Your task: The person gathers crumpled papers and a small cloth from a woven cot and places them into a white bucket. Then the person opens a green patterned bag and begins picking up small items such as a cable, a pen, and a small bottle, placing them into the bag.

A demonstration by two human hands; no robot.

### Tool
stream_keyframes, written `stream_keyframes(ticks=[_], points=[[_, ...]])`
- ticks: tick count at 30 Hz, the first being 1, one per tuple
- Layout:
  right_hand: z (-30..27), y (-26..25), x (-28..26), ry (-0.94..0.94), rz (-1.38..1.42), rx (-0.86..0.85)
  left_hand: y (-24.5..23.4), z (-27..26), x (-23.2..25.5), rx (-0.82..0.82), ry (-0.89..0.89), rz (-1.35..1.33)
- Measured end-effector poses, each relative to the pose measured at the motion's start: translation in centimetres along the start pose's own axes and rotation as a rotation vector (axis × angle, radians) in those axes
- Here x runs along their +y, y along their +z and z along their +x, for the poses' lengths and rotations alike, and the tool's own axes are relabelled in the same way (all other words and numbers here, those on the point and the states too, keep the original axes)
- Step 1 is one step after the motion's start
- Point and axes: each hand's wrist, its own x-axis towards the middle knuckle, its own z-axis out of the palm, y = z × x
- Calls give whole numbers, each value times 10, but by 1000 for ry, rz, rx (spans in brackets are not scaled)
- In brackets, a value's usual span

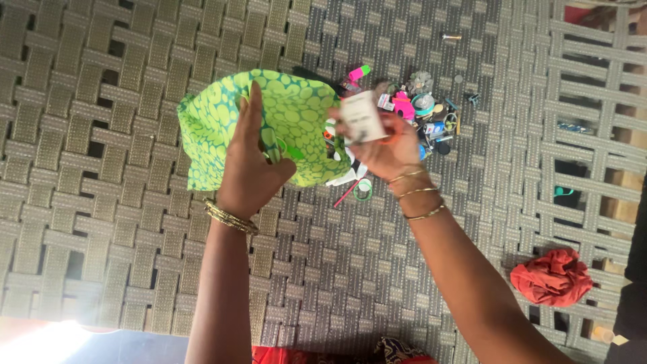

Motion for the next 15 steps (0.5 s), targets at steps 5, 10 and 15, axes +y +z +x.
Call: stream_keyframes(ticks=[5,10,15], points=[[45,14,43,91,-438,235,-7,0,5,-6,-4,20],[89,-19,80,152,-838,272,-20,2,10,22,33,55],[109,-29,107,117,-1145,268,-32,-1,18,55,-41,10]])
